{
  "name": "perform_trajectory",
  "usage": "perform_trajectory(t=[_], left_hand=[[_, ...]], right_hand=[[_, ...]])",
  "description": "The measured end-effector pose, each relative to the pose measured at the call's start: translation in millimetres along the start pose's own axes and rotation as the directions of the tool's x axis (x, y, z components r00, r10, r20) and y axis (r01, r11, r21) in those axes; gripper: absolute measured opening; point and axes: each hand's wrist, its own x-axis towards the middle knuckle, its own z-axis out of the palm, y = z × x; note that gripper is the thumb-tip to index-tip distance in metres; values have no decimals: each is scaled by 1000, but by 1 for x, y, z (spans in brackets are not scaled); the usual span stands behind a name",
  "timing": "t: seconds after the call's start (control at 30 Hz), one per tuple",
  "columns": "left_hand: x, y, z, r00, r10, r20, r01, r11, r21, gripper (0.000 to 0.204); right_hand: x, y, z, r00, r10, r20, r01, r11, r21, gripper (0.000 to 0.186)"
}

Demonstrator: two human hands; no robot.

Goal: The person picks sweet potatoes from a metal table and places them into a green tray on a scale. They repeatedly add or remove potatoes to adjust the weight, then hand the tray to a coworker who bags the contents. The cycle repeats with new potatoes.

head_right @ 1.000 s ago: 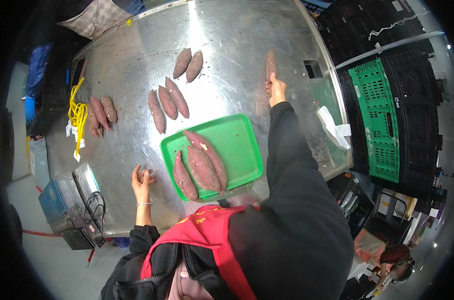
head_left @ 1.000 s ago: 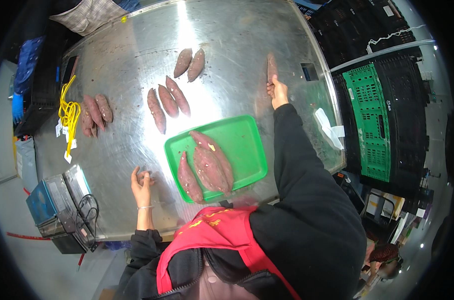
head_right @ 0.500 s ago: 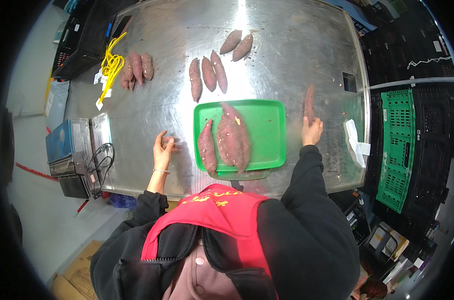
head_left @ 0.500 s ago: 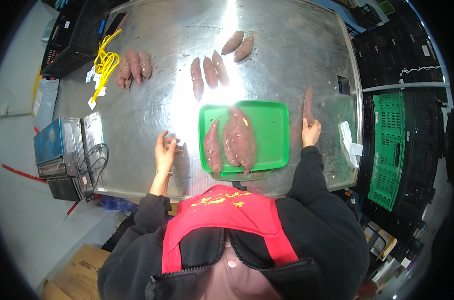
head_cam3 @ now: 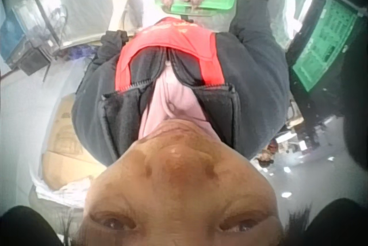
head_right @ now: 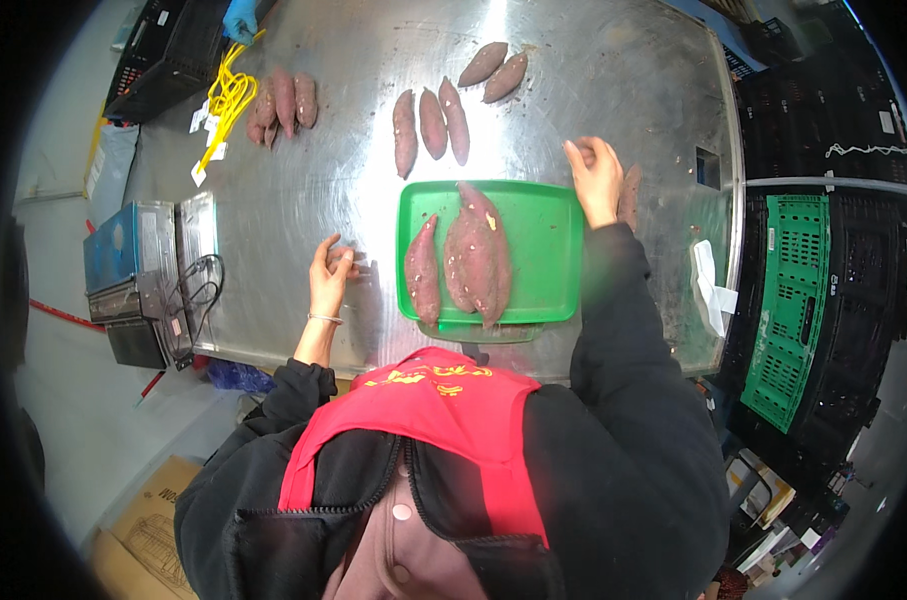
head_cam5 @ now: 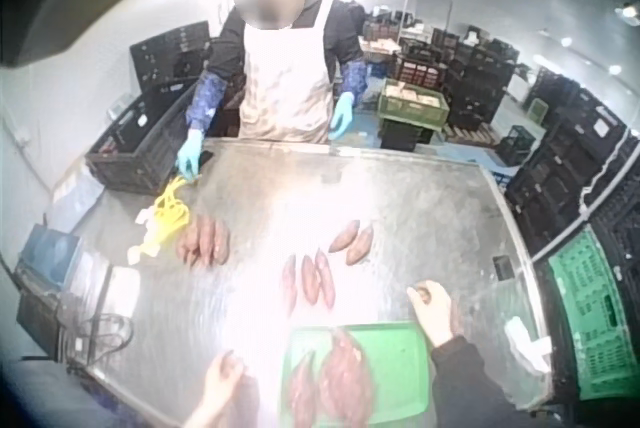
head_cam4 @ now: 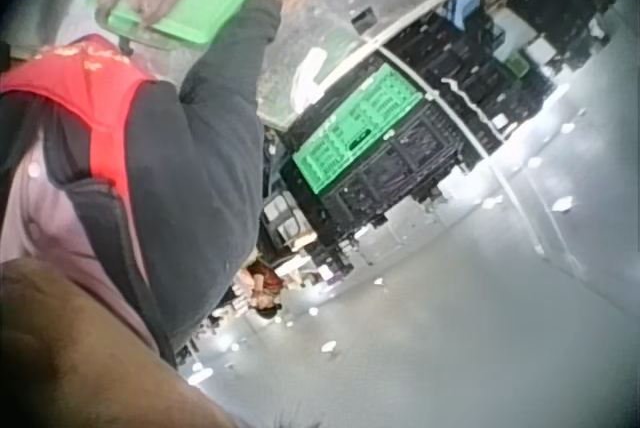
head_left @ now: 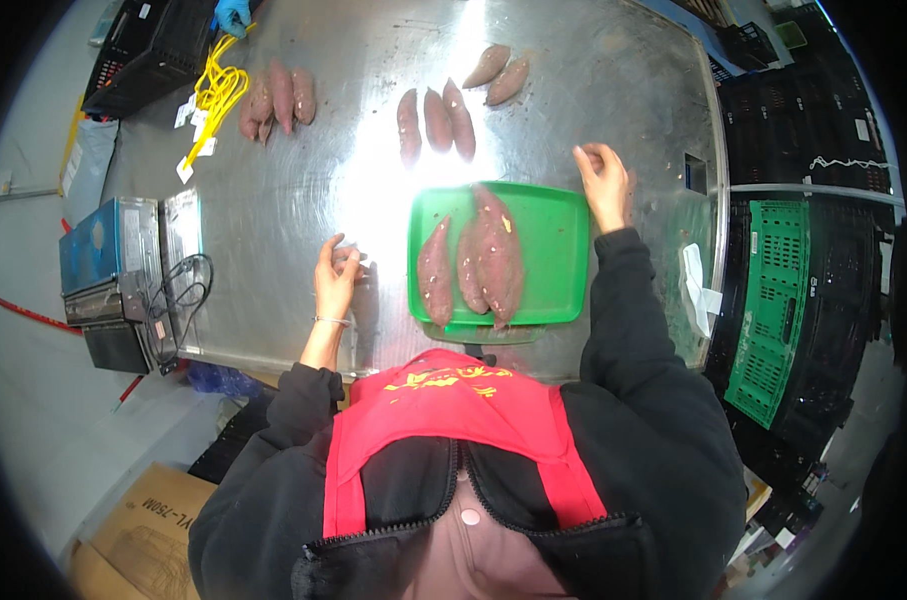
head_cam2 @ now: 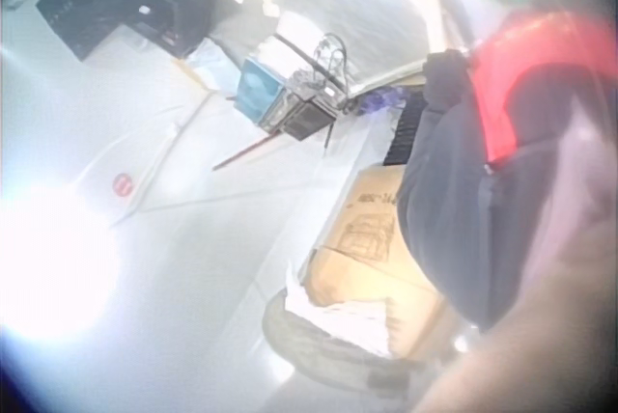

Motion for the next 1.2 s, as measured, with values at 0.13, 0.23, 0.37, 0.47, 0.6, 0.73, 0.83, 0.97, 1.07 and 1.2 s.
perform_trajectory(t=[0.13,0.23,0.37,0.47,0.6,0.73,0.83,0.97,1.07,1.2], left_hand=[[-7,-2,-13,1000,11,-24,-12,1000,-27,50],[-16,-1,-23,997,-4,-81,-1,998,-69,49],[-28,7,-31,994,-95,-59,100,991,94,45],[-36,13,-25,996,-80,-43,82,996,45,45],[-44,24,-8,988,150,-32,-149,989,16,51],[-54,41,4,978,208,32,-208,978,-16,52],[-62,50,11,977,202,67,-200,979,-27,50],[-68,50,15,976,201,89,-198,980,-31,51],[-68,46,9,981,179,79,-177,984,-23,50],[-60,40,-2,987,155,36,-154,988,-23,49]], right_hand=[[19,-45,13,978,99,182,-93,995,-38,32],[-1,-54,11,961,116,252,-117,993,-11,26],[-34,-53,1,993,-96,64,89,990,109,23],[-67,-57,-16,995,-98,13,96,986,140,38],[-110,-85,-40,970,31,243,-88,970,228,29],[-147,-129,-49,959,-138,246,146,989,-15,42],[-159,-155,-47,912,-300,278,362,909,-207,65],[-155,-167,-38,898,-290,331,373,901,-223,76],[-142,-152,-40,900,-144,411,173,984,-34,83],[-96,-104,-50,891,41,451,-316,771,553,74]])
